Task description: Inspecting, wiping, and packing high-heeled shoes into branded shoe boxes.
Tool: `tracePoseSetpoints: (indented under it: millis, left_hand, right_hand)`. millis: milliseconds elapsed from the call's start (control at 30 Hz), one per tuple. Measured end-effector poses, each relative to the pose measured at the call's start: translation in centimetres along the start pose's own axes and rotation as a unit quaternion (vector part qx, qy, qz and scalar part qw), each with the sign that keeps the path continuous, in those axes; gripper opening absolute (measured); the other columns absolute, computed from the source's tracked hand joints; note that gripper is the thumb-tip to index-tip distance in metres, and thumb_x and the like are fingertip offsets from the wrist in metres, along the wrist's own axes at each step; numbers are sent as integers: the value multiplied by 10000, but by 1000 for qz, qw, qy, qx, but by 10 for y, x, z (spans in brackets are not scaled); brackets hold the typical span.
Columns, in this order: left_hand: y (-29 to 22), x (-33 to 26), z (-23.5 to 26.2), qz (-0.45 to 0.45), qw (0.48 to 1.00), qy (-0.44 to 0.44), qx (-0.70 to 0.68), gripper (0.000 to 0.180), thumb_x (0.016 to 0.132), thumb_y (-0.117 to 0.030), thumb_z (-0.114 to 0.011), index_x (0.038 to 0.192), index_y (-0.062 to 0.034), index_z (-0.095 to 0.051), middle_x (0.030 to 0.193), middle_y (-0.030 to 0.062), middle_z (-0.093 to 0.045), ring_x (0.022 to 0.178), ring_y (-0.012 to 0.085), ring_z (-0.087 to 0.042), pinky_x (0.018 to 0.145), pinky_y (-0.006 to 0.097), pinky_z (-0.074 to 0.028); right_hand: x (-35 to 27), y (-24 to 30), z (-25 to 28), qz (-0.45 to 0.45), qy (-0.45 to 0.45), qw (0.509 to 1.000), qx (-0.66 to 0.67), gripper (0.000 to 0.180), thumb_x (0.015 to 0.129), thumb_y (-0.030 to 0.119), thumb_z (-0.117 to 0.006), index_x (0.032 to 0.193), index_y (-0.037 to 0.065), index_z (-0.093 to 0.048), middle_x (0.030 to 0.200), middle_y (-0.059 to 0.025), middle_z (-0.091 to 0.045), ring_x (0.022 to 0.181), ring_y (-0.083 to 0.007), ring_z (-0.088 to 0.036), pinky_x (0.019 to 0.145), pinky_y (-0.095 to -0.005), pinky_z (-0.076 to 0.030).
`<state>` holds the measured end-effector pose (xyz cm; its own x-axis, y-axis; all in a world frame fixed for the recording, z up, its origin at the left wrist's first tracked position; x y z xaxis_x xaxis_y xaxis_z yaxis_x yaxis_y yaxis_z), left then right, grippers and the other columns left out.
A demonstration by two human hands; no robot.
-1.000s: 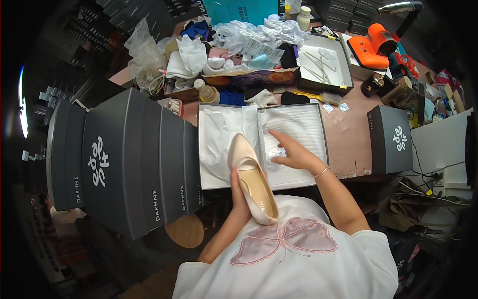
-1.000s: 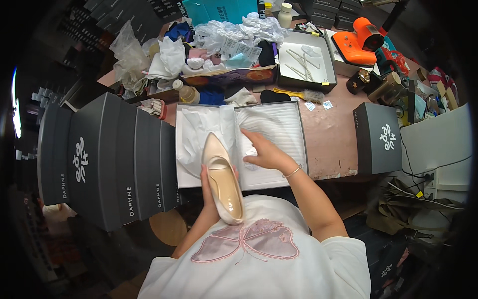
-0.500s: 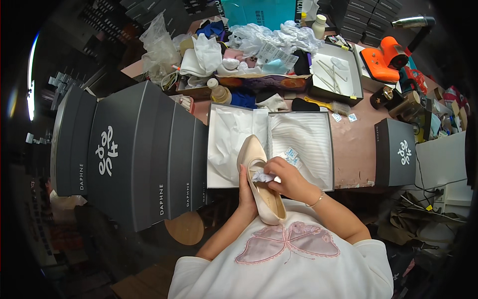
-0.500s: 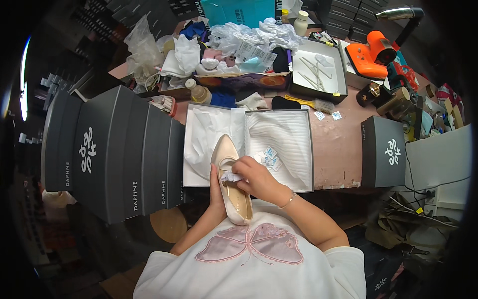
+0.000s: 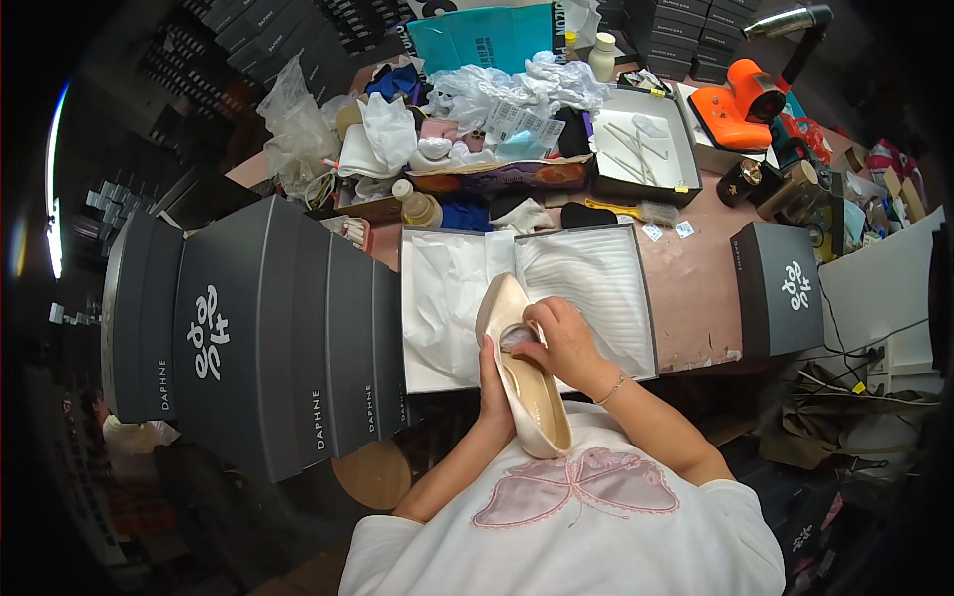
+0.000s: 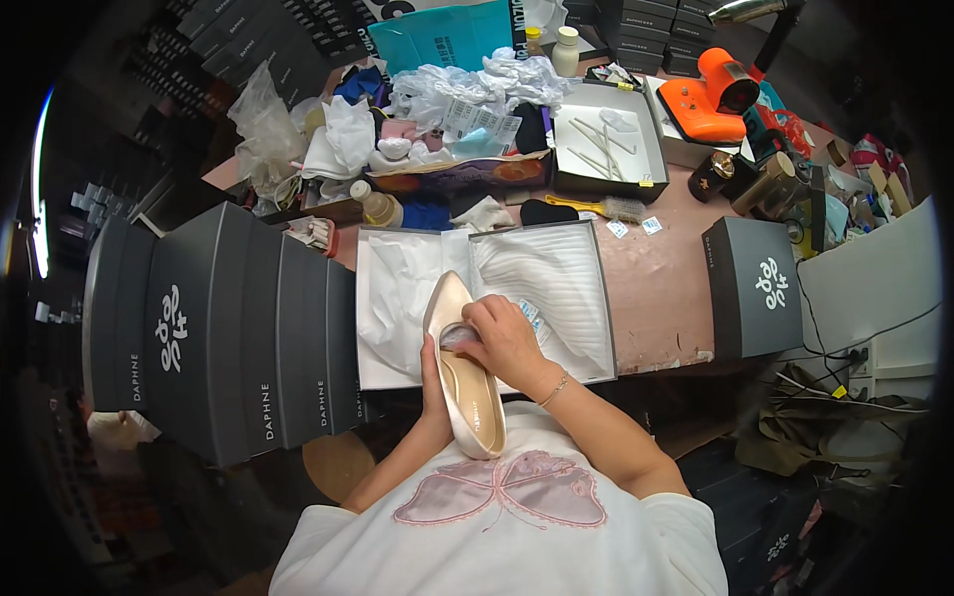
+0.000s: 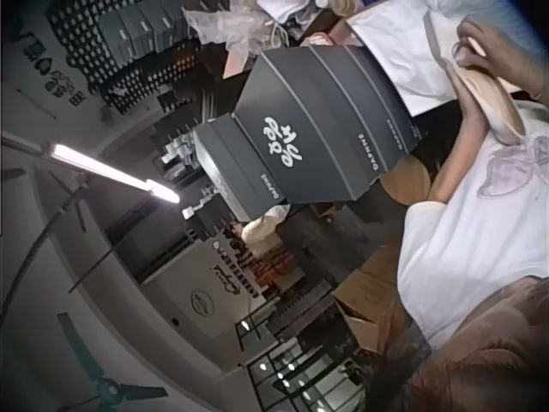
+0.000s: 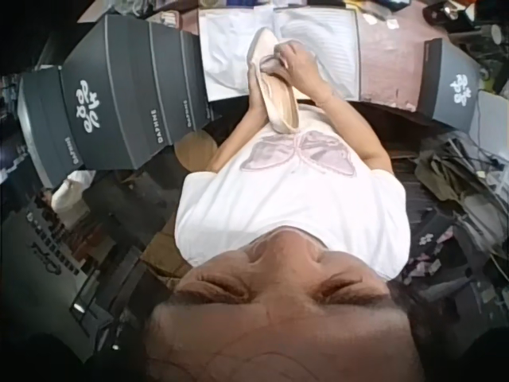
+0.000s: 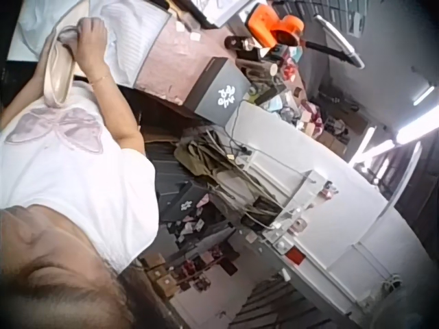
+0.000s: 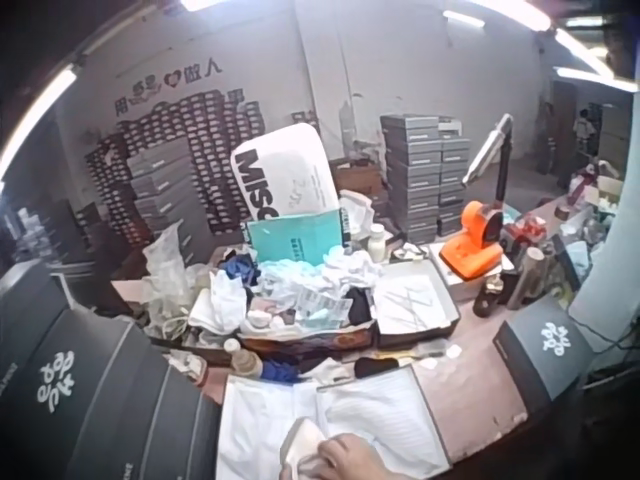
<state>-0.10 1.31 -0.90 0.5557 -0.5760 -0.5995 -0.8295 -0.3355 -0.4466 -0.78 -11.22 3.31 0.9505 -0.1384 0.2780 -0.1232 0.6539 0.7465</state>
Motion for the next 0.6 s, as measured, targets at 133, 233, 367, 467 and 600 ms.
tracePoseSetpoints:
  millis: [133,233,367,467,600]
  left_hand:
    - [11,7,9,4,998,47,38,728,884,-722,-293,1139,-84,-532,921,91,-597,746,172,-615,611,288,-522]
    - [12,12,10,-9,1000,-15,7,726,894,-700,-296,1182,-74,-524,953,113,-604,793,207,-623,657,320,-536]
    - [-21,24,17,-55,997,47,17,728,907,-654,-323,1213,-24,-519,877,134,-629,716,235,-633,607,331,-546]
    - [-73,59,93,-116,979,-44,163,673,942,-565,-409,1270,15,-498,1093,180,-630,913,282,-652,707,366,-566]
    - [-98,35,41,-431,671,-135,588,732,900,-191,-644,1457,23,-219,1461,201,-342,1331,276,-378,1034,366,-396]
  right_hand:
    - [3,-13,2,-46,21,991,124,860,718,241,-791,1427,61,-338,1227,-222,-529,1109,-364,-543,939,-402,-443]
    - [8,-24,-19,-64,25,991,115,819,779,231,-726,1461,56,-307,1274,-247,-520,1159,-373,-527,945,-392,-440]
    - [17,-20,-3,-101,129,965,204,887,765,269,-742,1481,87,-252,1358,-237,-454,1184,-394,-499,933,-421,-442]
    - [-12,-64,20,-42,57,993,-97,961,719,286,-776,1488,129,-222,1348,-228,-447,1155,-406,-493,929,-459,-423]
    - [-60,-159,30,-88,17,945,-315,505,766,222,-732,1216,90,-545,1113,-156,-584,1030,-299,-547,892,-401,-401]
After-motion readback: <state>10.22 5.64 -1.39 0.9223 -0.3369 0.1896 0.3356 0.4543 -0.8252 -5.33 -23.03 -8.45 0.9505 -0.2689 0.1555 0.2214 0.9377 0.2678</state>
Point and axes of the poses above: each hand's wrist, its own x-axis towards the middle knuckle, its own z-axis out of the back of the hand, y = z × x, the point moved 4 cm from there along x, towards the middle knuckle
